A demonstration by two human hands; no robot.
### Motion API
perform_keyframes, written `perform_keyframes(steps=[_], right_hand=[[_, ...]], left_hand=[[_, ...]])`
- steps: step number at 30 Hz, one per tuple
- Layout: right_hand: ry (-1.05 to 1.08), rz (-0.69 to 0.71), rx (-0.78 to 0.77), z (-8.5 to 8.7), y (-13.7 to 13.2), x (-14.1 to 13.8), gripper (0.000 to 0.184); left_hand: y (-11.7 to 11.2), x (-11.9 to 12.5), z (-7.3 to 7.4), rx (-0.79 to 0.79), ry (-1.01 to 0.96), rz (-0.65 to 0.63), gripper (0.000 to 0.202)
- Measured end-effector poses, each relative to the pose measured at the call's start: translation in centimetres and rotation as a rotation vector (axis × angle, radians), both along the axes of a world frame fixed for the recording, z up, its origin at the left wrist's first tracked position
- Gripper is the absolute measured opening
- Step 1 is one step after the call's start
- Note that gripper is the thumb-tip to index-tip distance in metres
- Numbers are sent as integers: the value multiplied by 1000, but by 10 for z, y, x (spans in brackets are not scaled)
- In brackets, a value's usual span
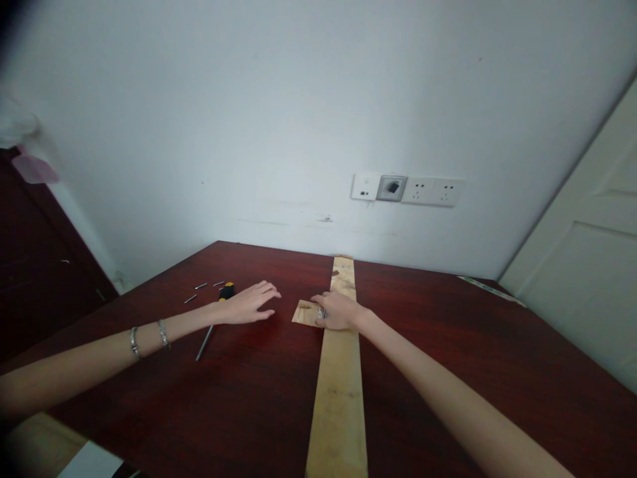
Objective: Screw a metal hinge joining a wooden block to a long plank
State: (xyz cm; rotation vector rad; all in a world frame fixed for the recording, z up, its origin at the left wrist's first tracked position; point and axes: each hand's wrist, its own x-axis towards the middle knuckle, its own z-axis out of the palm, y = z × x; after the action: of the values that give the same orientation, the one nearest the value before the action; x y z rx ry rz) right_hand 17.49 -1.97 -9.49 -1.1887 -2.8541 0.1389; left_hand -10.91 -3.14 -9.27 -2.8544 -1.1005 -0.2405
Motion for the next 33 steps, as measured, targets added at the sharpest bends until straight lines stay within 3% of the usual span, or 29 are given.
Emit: perform_keyframes(steps=[6, 12, 18, 25, 33], right_hand=[[-44, -16, 11, 0, 1, -5, 66], [-87, -23, -6, 10, -3, -6, 66], [-68, -51, -3, 10, -7, -5, 70], [40, -59, -11, 12, -13, 5, 68], [242, -149, -63, 5, -14, 26, 65]], left_hand=[[-8, 4, -14, -3, 2, -25, 36], [-4, 18, -14, -76, 7, -16, 44], [8, 45, -15, -220, -79, -17, 65], [25, 67, -25, -380, -192, -49, 91], [31, 75, -33, -404, -265, -62, 88]])
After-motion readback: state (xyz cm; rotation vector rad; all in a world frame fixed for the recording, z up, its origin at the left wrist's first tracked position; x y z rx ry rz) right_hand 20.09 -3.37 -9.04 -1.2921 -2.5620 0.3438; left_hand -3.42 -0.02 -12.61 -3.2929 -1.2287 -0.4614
